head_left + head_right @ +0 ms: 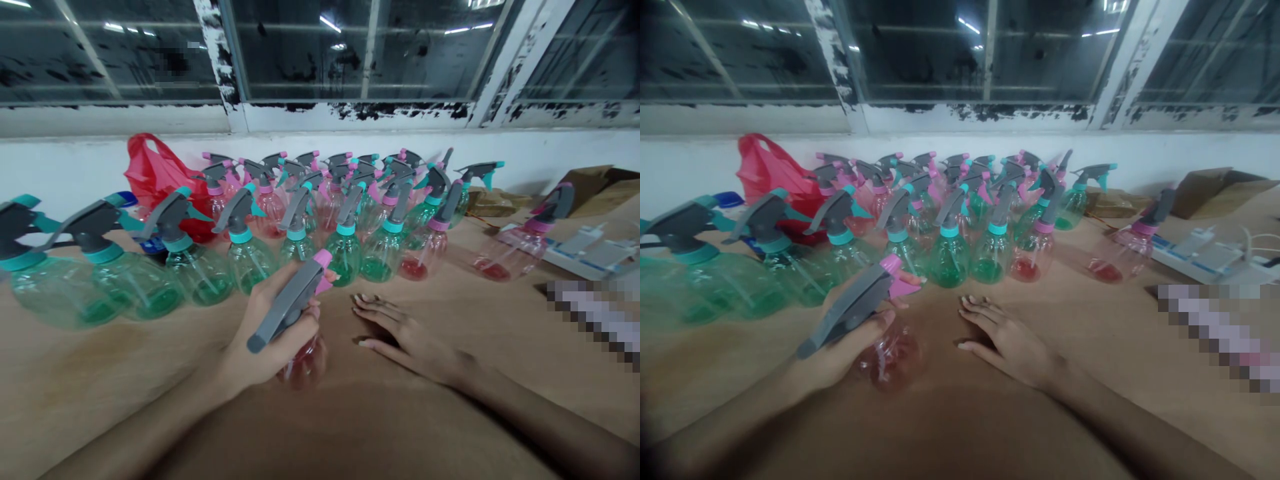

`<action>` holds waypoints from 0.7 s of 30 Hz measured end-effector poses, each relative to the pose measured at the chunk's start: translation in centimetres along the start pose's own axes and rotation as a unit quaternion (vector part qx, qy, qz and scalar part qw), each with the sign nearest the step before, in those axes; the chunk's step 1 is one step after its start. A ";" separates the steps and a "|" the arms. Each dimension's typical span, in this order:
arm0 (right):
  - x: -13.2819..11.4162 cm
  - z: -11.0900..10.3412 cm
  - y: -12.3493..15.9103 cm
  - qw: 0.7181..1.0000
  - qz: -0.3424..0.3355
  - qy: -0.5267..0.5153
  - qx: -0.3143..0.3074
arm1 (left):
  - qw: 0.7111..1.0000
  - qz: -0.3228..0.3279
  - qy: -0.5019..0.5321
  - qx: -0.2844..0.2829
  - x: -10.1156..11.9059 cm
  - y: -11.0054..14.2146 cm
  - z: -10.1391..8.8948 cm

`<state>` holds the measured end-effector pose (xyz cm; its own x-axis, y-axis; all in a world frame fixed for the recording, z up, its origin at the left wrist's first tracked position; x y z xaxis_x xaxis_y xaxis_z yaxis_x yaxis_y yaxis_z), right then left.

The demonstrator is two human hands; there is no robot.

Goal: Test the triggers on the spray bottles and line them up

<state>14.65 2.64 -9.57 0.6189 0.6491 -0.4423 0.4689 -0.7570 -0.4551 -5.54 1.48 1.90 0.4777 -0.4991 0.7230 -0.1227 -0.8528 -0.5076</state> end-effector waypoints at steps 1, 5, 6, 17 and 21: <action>0.0 0.0 0.0 1.000 0.000 0.000 -0.002 | 1.000 0.003 0.002 -0.001 0.0 0.0 0.0; 0.1 0.1 0.0 1.000 0.005 0.005 -0.008 | 1.000 0.009 0.011 -0.002 0.0 -0.1 0.1; 0.1 0.1 0.0 1.000 0.005 0.006 -0.008 | 1.000 0.009 0.011 -0.002 0.0 -0.1 0.1; 0.1 0.0 0.0 1.000 0.004 0.011 -0.006 | 1.000 -0.022 0.006 -0.008 -0.1 0.1 0.1; 0.2 0.1 0.0 1.000 0.007 0.017 -0.008 | 0.999 -0.023 0.038 -0.024 -0.1 0.1 0.3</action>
<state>14.71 2.74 -9.75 0.6463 0.6361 -0.4216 0.4701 -0.7670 -0.4367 -5.38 1.51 1.64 0.4169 -0.4685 0.7789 -0.1451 -0.8803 -0.4518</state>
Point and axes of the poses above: each hand's wrist, its own y-axis away from the middle knuckle, its own z-axis out of the palm, x = y × z, the point moved 4 cm from there along -y, towards the middle knuckle, and after that the axes turned 14 degrees about x, right-handed, at the moved point
